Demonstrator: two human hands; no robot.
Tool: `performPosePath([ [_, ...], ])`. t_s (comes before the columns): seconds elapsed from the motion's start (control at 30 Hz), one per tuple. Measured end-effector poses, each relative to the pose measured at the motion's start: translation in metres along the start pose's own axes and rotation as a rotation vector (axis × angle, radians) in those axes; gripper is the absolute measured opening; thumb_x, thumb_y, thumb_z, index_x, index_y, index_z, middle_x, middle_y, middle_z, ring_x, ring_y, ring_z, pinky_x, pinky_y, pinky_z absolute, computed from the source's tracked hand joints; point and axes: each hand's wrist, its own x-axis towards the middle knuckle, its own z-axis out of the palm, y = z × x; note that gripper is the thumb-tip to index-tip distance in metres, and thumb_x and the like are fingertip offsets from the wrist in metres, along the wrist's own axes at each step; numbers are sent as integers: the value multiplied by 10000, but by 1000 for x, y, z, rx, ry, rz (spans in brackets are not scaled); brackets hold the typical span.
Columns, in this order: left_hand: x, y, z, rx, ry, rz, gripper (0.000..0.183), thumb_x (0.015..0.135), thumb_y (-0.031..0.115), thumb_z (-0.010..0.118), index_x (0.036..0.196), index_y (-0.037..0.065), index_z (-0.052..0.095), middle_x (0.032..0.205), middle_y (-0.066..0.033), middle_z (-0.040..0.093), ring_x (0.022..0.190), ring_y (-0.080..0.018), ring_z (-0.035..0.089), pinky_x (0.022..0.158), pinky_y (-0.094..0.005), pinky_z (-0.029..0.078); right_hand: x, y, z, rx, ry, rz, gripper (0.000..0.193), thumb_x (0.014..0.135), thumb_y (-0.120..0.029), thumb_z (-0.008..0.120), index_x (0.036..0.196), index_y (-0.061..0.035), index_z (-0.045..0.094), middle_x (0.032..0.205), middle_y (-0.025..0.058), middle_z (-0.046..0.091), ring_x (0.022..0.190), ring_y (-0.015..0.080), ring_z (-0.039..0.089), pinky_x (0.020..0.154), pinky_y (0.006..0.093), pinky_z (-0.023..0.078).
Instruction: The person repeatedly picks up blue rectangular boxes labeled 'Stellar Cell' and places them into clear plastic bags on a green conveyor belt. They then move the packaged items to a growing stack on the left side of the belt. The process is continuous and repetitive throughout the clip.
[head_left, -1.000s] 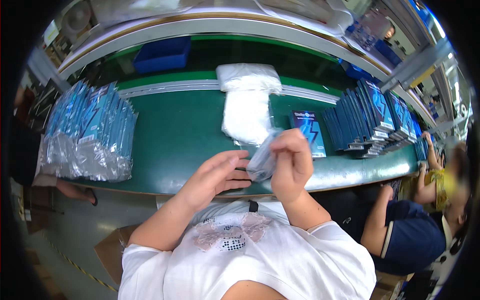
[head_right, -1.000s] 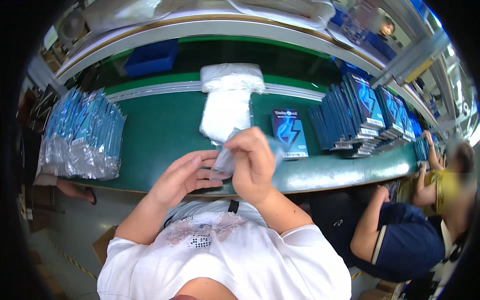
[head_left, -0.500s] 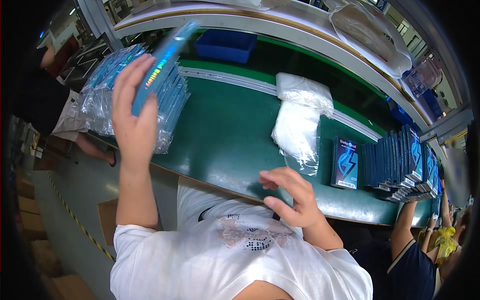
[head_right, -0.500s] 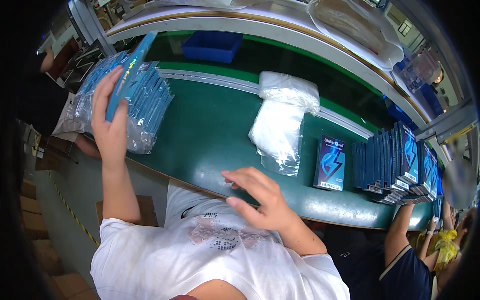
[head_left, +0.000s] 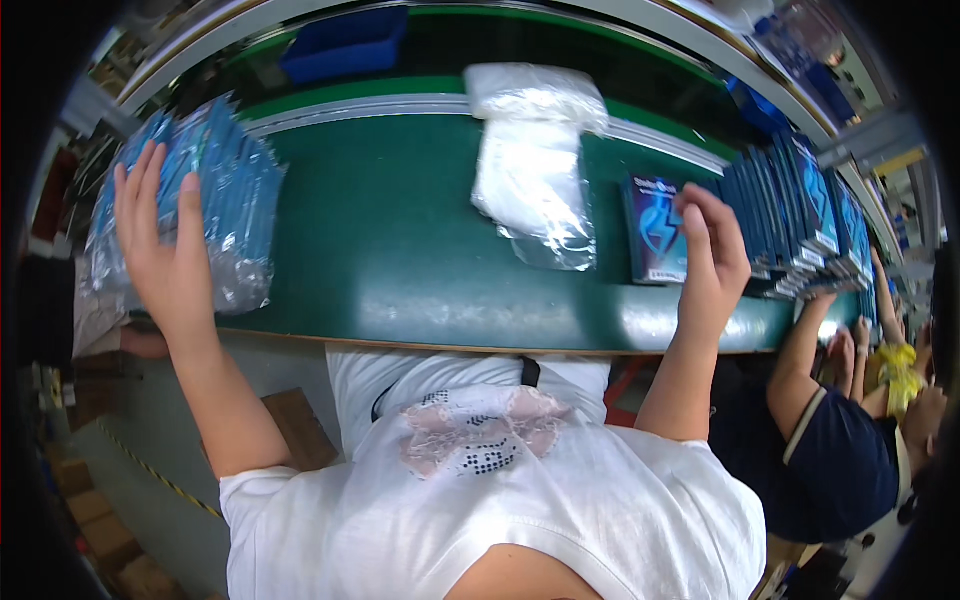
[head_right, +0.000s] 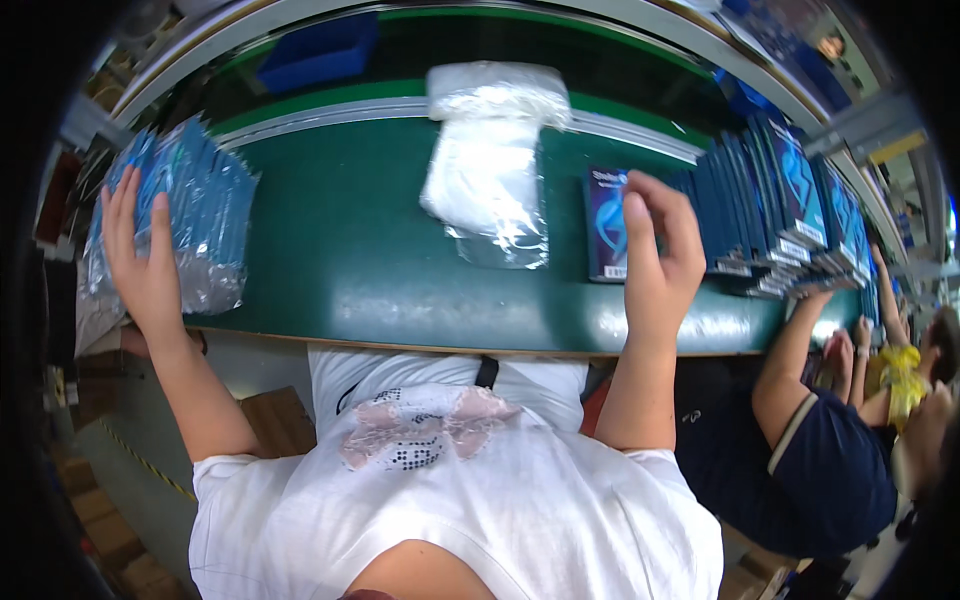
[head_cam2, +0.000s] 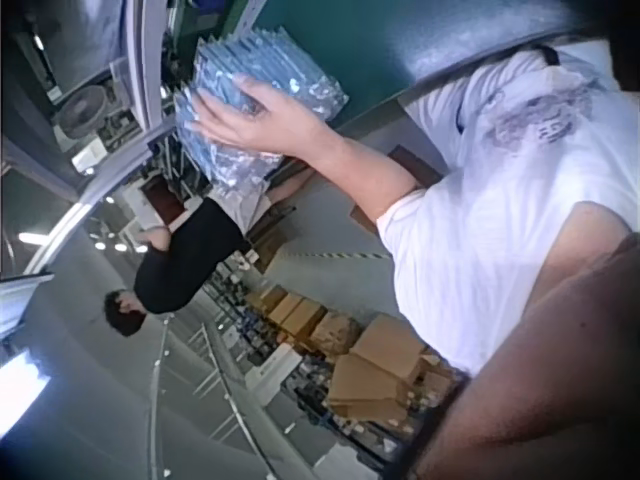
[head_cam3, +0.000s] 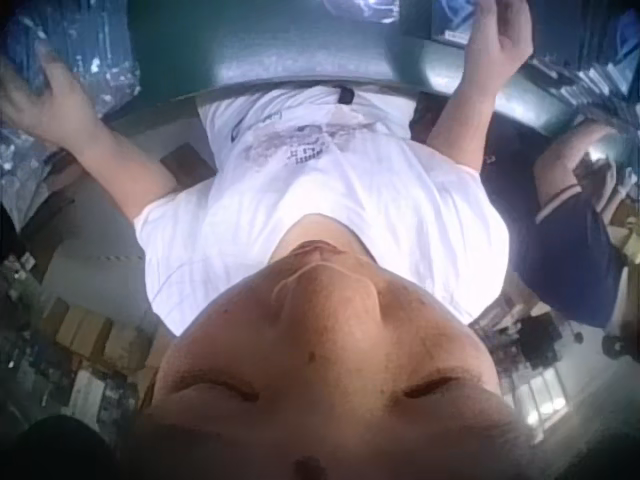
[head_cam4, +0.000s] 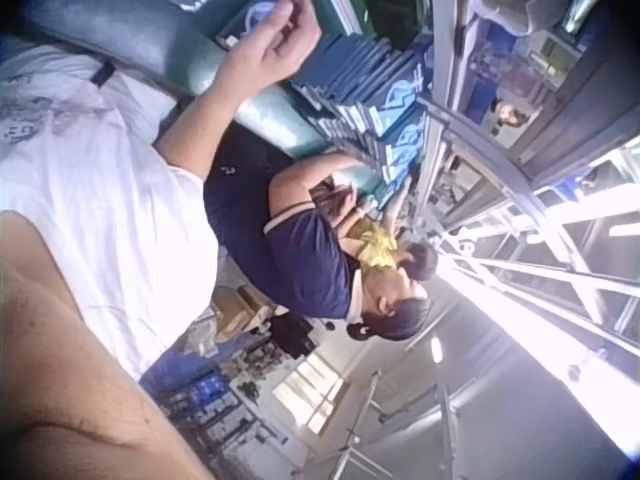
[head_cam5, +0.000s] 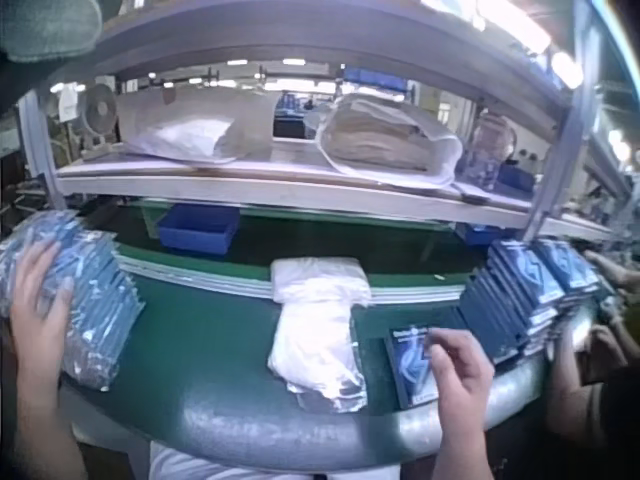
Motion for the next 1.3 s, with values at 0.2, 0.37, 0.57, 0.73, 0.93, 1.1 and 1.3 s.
performPosePath([
  [0.2,-39,114,46,-559,-483,308,193,759,56,671,951,44,669,1089,-84,621,1040,-285,552,894,-396,423,7,49,-5,-796,-104,186,796,675,-431,785,1257,28,493,1191,244,522,1082,359,516,936,436,404],
  [0.37,-78,146,95,-654,-658,443,248,760,15,648,1003,61,661,1006,-73,591,934,-278,556,831,-381,442,-6,42,8,-610,62,122,759,678,-284,785,1288,10,444,1204,237,490,1064,359,517,933,422,414],
  [0.57,-77,147,114,-799,-731,108,219,813,-16,616,1027,20,641,866,-95,539,784,-243,573,706,-304,483,-23,8,6,398,145,320,780,738,-199,779,1342,57,357,1196,139,490,1092,203,508,953,321,401],
  [0.73,-73,152,108,-915,-842,-182,158,826,19,642,982,12,667,869,-74,539,742,-157,570,672,-262,473,-51,5,0,859,-348,841,428,858,-103,639,1234,37,491,1056,85,614,892,133,614,798,263,504],
  [0.93,-69,153,104,-959,-915,-375,128,813,16,656,931,17,708,877,-57,546,753,-132,568,675,-247,470,-65,5,25,1034,-573,1044,593,844,-28,627,1340,113,335,1158,182,578,982,183,629,850,285,520],
  [1.1,-74,141,106,-929,-949,-485,153,813,-1,645,958,-1,693,862,-48,582,750,-119,597,703,-222,498,-55,13,24,972,-570,972,585,849,-8,611,1345,123,328,1172,173,569,972,180,627,817,290,535],
  [1.3,-81,139,107,-1221,-923,-814,211,814,-21,615,1020,5,653,808,-58,596,773,-106,611,682,-240,516,-66,10,28,813,-442,905,572,862,-19,607,1351,111,340,1180,160,568,1005,160,592,852,274,493],
])
